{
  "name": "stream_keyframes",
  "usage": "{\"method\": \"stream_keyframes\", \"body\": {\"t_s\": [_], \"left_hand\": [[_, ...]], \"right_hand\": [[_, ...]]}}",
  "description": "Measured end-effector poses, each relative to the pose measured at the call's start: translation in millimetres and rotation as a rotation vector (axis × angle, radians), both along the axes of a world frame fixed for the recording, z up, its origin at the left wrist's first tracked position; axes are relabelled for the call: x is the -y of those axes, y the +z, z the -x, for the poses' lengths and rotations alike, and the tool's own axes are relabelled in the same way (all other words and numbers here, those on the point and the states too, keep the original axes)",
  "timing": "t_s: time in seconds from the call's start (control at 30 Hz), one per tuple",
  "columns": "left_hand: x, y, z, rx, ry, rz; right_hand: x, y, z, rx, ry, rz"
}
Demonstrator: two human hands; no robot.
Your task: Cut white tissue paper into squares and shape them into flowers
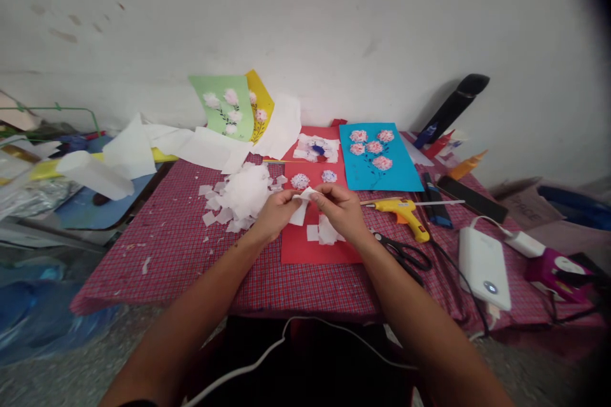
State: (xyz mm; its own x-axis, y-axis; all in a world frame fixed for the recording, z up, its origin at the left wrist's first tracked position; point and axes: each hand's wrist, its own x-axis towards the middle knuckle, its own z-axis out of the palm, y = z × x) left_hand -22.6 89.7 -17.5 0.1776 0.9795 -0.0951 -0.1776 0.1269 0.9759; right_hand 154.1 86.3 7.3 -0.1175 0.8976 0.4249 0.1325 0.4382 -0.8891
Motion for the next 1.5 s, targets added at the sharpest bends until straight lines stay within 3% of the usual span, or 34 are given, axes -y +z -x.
{"method": "stream_keyframes", "body": {"t_s": [0.2, 0.43, 0.57, 0.67, 0.87, 1.07, 1.5], "left_hand": [[7, 8.6, 1, -0.018, -0.172, -0.095], [9, 5.8, -1, -0.085, -0.121, -0.016], [5, 1.6, -5, 0.095, -0.092, 0.079], [2, 4.0, -7, 0.241, 0.007, 0.157], [-1, 17.1, -6, 0.405, 0.136, 0.257], [-2, 18.5, -3, 0.479, 0.122, 0.261], [-2, 20.0, -4, 0.487, 0.133, 0.285]], "right_hand": [[-4, -5.6, 0, -0.093, -0.006, 0.106], [-4, -5.8, 1, -0.096, -0.073, 0.081], [-2, -1.8, 0, -0.03, -0.077, -0.02], [-2, -1.2, -1, 0.11, -0.033, -0.174], [-5, -16.0, -1, 0.379, 0.077, -0.392], [-6, -24.7, -1, 0.498, 0.163, -0.392], [-4, -24.1, -2, 0.634, 0.145, -0.45]]}}
